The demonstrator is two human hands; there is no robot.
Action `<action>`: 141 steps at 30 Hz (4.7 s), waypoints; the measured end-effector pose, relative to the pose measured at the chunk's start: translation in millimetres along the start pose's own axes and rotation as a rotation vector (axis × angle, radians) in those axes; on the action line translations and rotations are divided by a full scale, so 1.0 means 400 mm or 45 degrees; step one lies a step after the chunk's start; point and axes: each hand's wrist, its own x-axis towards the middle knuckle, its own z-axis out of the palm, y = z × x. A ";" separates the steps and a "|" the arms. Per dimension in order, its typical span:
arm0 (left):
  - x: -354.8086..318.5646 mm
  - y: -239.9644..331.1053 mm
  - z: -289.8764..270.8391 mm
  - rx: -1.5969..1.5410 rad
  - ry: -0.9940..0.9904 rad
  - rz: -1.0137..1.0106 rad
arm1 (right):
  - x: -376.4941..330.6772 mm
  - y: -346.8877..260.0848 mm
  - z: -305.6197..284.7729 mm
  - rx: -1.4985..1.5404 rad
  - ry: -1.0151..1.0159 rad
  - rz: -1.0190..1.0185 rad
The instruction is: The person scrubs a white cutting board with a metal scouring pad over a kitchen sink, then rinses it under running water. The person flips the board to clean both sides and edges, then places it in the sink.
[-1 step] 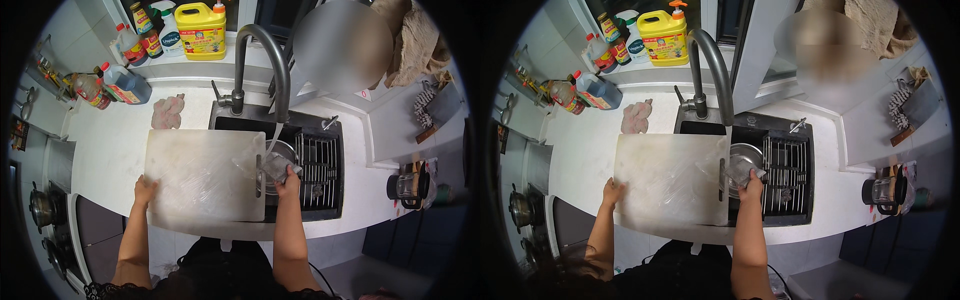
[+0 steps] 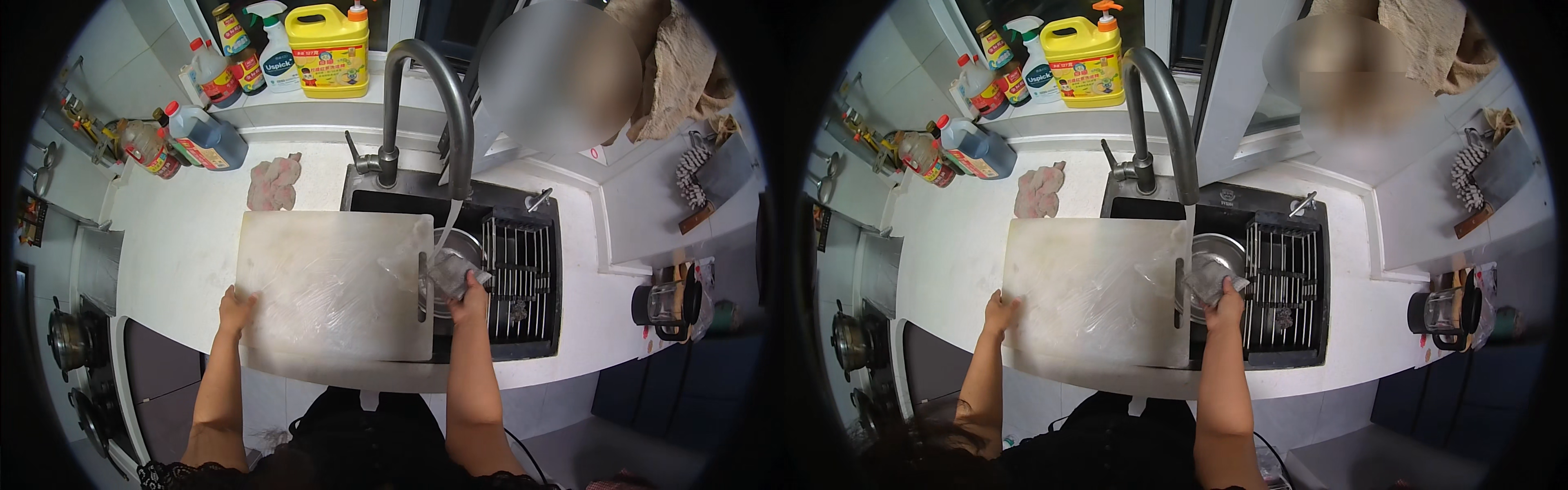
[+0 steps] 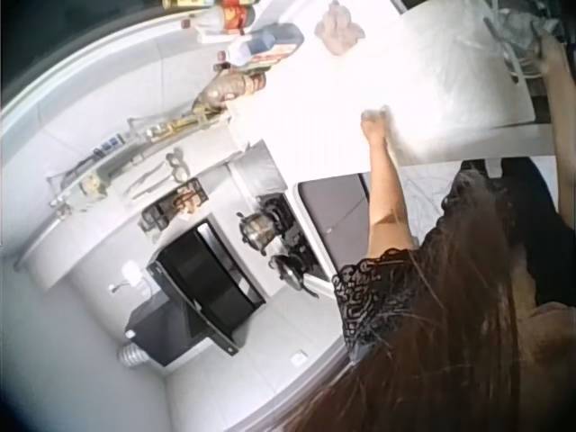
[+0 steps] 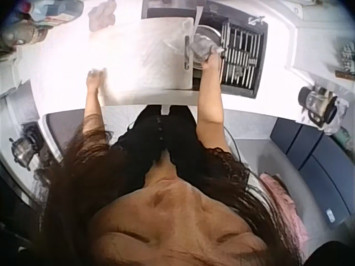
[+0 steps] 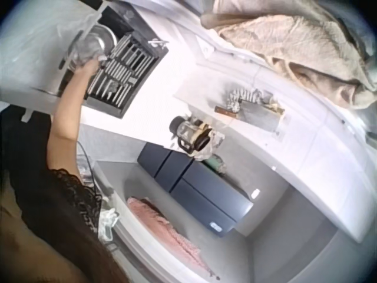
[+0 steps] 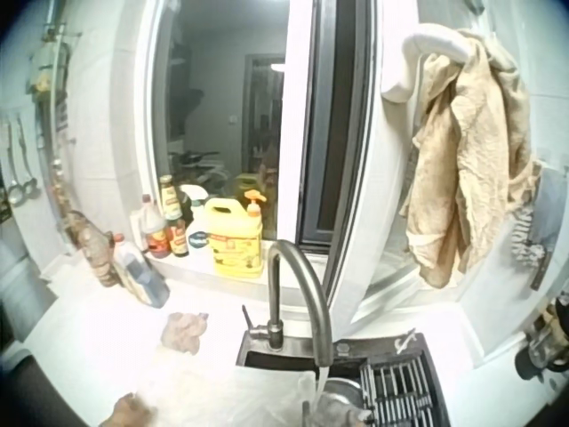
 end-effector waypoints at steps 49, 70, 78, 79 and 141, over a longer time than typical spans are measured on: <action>-0.233 0.163 0.045 -1.060 -0.844 -0.023 | -0.006 0.296 0.032 -1.909 -0.716 -1.221; -0.226 0.192 0.037 -1.009 -0.805 0.003 | 0.201 0.341 0.060 -1.966 -0.096 -1.295; -0.268 0.272 0.014 -0.995 -0.870 0.111 | -0.144 0.276 0.304 -1.785 -0.857 -1.365; -0.270 0.285 0.014 -0.981 -0.893 0.130 | -0.094 0.257 0.305 -1.751 -0.731 -1.440; -0.290 0.355 0.075 -0.808 -1.005 0.264 | 0.054 0.197 0.116 -1.658 -0.481 -1.146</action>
